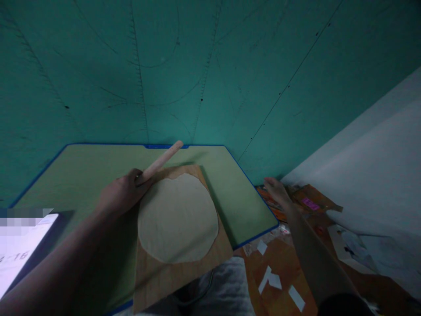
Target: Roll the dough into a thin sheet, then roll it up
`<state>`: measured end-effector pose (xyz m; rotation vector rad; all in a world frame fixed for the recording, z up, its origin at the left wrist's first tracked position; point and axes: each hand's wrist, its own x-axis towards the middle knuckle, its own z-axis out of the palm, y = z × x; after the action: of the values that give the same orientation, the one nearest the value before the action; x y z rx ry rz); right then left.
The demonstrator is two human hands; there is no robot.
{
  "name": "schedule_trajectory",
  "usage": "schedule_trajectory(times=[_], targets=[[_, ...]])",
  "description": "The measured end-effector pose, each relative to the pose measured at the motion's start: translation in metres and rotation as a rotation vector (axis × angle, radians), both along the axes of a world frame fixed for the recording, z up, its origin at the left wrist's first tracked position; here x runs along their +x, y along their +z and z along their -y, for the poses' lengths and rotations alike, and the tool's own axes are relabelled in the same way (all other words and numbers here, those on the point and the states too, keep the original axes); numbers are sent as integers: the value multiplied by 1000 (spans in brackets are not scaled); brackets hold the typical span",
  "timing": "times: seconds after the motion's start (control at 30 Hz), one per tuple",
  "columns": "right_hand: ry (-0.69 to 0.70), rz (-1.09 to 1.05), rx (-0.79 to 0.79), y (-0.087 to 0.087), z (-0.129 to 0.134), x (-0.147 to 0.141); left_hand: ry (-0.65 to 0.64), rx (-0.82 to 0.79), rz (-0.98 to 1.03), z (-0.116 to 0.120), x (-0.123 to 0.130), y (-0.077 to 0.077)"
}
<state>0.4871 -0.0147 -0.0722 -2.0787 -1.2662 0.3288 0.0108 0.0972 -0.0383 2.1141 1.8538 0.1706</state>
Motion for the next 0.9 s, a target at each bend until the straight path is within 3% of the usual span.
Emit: schedule_trajectory(times=[0.1, 0.23, 0.33, 0.43, 0.53, 0.73, 0.9], targets=[[92, 63, 108, 6, -27, -24, -5, 21, -5, -1, 0, -1], [372, 82, 147, 0, -63, -97, 12, 22, -5, -2, -1, -2], [679, 188, 141, -6, -84, -153, 10, 19, 10, -4, -1, -4], [792, 302, 108, -6, -97, -185, 4, 33, 11, -5, -2, -7], [803, 401, 63, -2, -100, -186, 1, 35, -3, -6, -2, -8], [800, 545, 14, 10, -91, -156, 16, 84, -18, -7, -1, -13], [837, 516, 1, 10, -93, -163, 30, 114, -5, -7, -2, -17]])
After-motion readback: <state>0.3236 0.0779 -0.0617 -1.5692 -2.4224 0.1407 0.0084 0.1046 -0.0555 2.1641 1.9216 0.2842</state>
